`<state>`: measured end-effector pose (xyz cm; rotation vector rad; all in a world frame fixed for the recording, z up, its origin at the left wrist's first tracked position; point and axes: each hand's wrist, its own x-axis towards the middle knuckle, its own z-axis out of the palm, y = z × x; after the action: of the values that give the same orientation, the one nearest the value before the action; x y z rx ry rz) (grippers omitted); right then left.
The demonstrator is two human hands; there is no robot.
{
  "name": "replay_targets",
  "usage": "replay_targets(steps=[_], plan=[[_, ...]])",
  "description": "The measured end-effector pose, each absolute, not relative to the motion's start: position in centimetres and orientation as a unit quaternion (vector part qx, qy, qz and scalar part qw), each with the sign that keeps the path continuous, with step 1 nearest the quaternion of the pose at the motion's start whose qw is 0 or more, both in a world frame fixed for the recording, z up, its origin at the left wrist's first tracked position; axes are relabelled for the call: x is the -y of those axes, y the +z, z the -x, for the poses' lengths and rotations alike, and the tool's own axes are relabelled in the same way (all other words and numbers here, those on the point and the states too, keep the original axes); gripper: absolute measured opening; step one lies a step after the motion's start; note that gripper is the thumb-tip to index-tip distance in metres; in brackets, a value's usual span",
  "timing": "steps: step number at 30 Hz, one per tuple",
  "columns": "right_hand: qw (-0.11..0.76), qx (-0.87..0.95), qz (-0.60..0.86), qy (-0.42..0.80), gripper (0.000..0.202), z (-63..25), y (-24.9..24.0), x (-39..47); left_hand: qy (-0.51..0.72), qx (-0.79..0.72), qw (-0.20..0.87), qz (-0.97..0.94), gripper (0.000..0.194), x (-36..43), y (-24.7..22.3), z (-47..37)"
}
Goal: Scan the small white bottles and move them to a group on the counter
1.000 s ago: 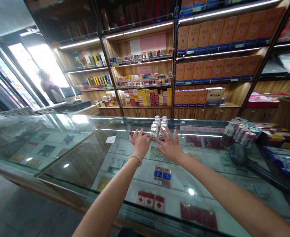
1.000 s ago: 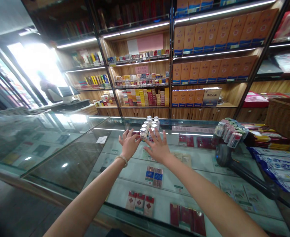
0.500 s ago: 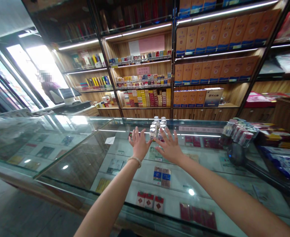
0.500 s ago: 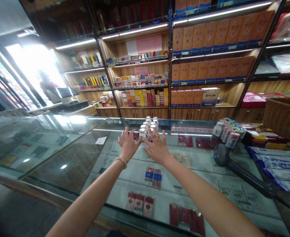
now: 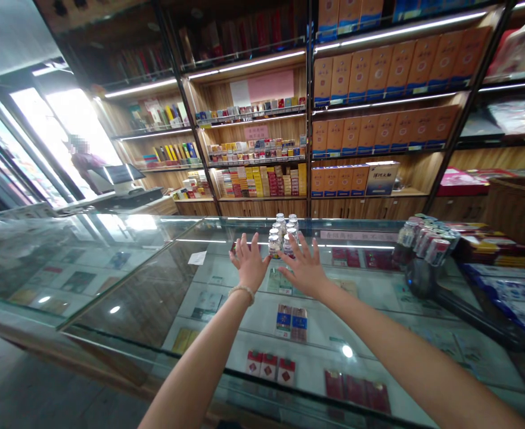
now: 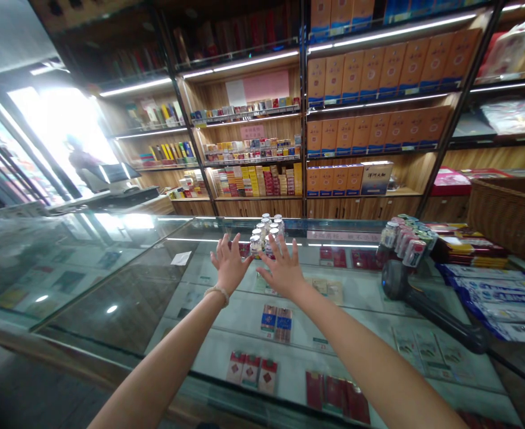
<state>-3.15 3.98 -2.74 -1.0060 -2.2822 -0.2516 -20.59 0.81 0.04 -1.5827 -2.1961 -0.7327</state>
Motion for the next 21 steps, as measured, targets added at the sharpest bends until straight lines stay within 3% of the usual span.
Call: replay_targets(steps=[12, 21], plan=[[0.301, 0.865, 0.38, -0.131, 0.053, 3.2, -3.0, -4.2, -0.25, 0.776, 0.18, 0.551, 0.076, -1.3, -0.6, 21.0], [0.319, 0.847, 0.392, -0.165, 0.065, 2.4, -2.1, -4.4, -0.19, 0.743, 0.256, 0.588, 0.078, -0.2, 1.1, 20.6]])
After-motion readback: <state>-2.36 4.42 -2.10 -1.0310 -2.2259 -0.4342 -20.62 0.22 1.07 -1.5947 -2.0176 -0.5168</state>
